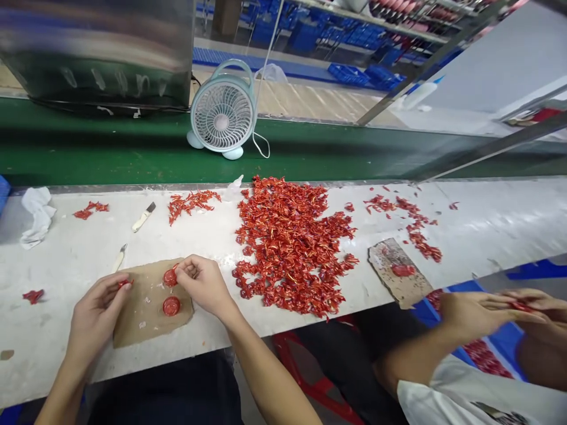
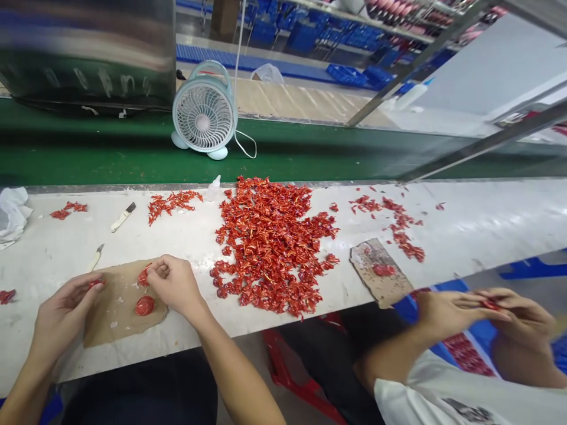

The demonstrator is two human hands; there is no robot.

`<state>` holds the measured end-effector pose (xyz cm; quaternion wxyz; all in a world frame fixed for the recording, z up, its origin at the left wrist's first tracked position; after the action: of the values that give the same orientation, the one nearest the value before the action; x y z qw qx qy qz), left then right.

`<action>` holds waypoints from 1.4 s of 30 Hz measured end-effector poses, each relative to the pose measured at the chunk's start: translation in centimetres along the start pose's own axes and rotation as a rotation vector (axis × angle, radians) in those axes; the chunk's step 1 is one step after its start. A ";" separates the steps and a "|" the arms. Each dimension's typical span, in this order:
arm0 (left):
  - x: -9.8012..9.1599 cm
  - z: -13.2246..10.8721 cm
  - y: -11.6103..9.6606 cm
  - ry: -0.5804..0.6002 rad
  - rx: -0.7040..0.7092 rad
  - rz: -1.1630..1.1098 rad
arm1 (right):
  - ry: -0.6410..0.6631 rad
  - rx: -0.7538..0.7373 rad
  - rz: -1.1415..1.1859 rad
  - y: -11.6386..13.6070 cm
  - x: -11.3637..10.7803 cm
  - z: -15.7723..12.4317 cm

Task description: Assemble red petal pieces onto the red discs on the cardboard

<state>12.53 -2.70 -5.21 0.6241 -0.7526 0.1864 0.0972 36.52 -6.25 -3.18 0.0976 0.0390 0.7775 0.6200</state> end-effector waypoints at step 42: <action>4.1 -5.4 -3.4 0.249 -0.200 -0.642 | 0.124 0.150 0.396 1.9 2.9 -4.8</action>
<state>17.11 -8.14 -2.61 0.5185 -0.8362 0.0046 -0.1787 32.64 -9.91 -0.59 -0.0772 0.1602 0.8031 0.5688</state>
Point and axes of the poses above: each hand's wrist, its own z-axis towards the middle knuckle, its own x-axis out of the palm, y = z × x, the point moved 6 cm from there along z, towards the middle knuckle
